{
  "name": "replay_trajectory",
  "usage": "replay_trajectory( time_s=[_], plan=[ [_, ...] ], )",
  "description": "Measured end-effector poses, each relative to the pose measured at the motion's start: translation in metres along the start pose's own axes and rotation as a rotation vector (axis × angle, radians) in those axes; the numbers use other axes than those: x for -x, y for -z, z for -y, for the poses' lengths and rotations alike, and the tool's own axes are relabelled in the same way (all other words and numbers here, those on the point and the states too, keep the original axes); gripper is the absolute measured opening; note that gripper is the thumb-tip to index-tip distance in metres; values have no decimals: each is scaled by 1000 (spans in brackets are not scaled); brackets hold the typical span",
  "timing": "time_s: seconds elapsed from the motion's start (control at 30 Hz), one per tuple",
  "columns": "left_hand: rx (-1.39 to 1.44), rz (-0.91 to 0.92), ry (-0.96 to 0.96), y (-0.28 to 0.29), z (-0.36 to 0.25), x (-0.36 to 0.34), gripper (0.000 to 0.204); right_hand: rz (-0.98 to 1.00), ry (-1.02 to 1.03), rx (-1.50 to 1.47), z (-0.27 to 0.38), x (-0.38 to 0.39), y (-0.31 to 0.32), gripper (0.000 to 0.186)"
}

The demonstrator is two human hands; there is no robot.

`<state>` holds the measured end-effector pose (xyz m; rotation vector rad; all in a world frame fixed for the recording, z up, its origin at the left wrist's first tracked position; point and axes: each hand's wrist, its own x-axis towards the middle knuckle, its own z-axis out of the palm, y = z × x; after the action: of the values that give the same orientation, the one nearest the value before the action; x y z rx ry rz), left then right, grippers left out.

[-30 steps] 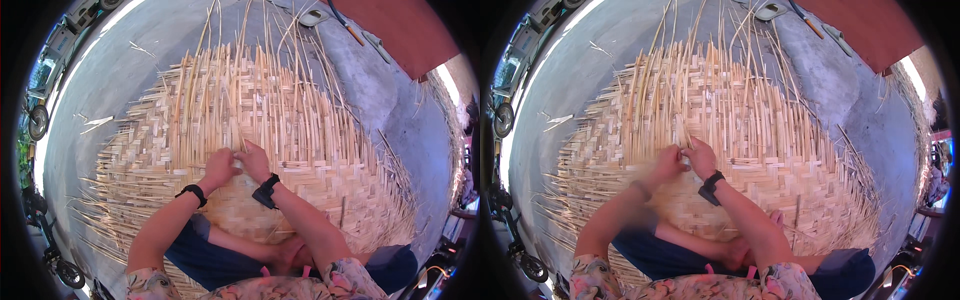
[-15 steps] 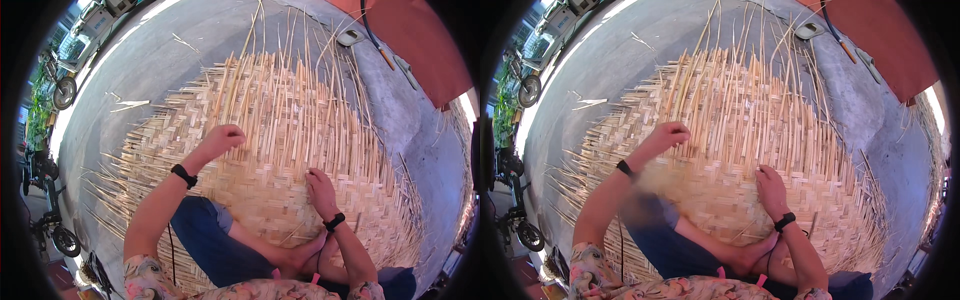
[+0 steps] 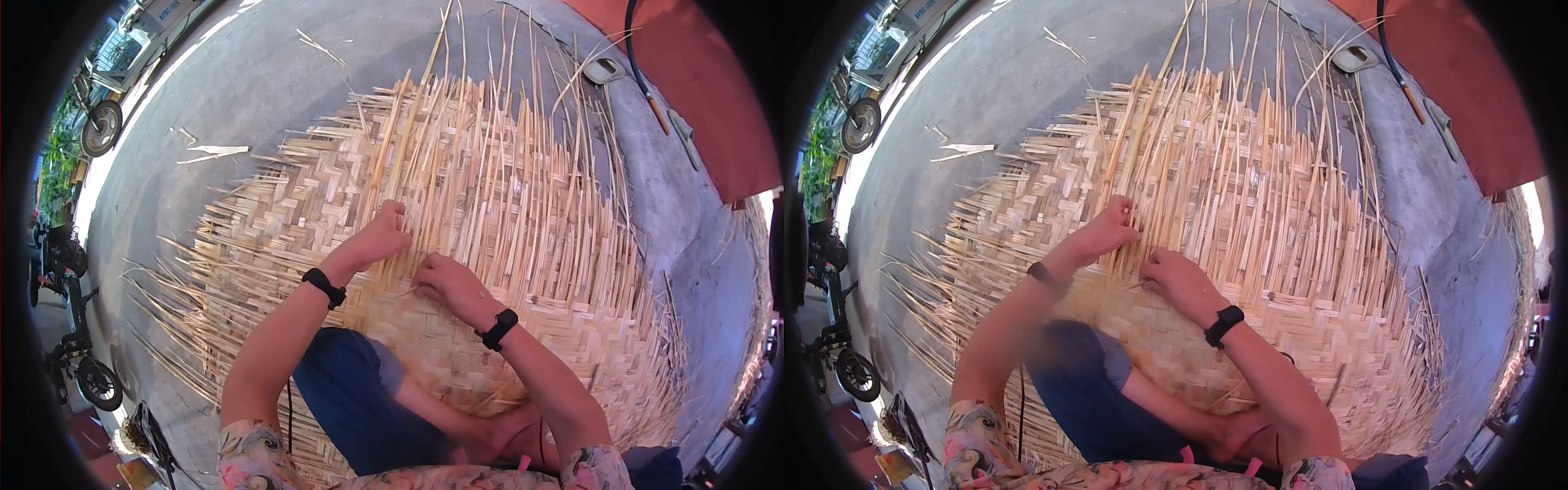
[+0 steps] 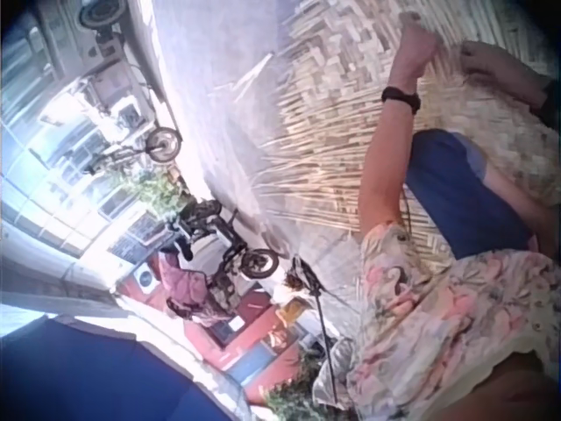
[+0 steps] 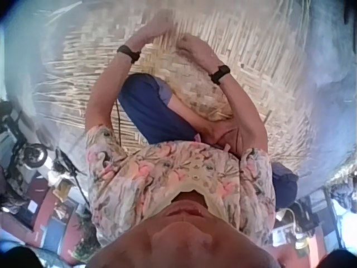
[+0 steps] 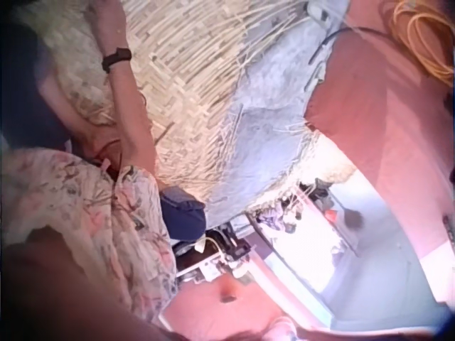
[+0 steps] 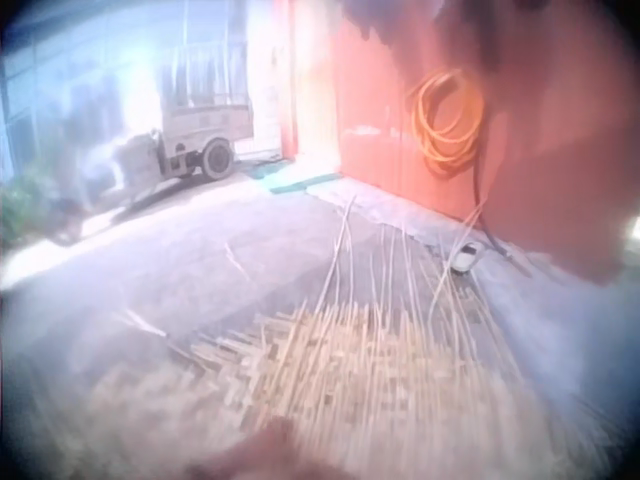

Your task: Weaving a mat using bamboo or straw strips.

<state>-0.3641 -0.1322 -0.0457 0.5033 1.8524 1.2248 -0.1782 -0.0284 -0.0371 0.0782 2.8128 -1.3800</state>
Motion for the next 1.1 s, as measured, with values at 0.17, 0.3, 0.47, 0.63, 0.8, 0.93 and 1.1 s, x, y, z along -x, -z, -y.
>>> replay_trajectory(
  time_s=[0.17,0.3,0.47,0.63,0.8,0.93,1.1],
  plan=[
    [-42,345,203,20,2,-11,50,-59,45,-18,-2,3,-6,10],
    [-46,181,30,10,15,1,41,-229,-243,-167,-3,2,-18,12],
    [96,251,45,7,25,14,28,-363,-555,-320,1,-14,-32,13],
    [-4,330,-39,28,18,35,25,-297,-311,30,-4,-15,-43,14],
    [-404,302,-122,30,11,57,41,-498,-473,-726,-4,18,-20,27],
    [-191,128,113,20,-26,67,62,-552,-644,-855,31,106,54,30],
    [-587,-16,-208,62,-33,82,53,-429,-585,-645,164,211,169,27]
  ],
)
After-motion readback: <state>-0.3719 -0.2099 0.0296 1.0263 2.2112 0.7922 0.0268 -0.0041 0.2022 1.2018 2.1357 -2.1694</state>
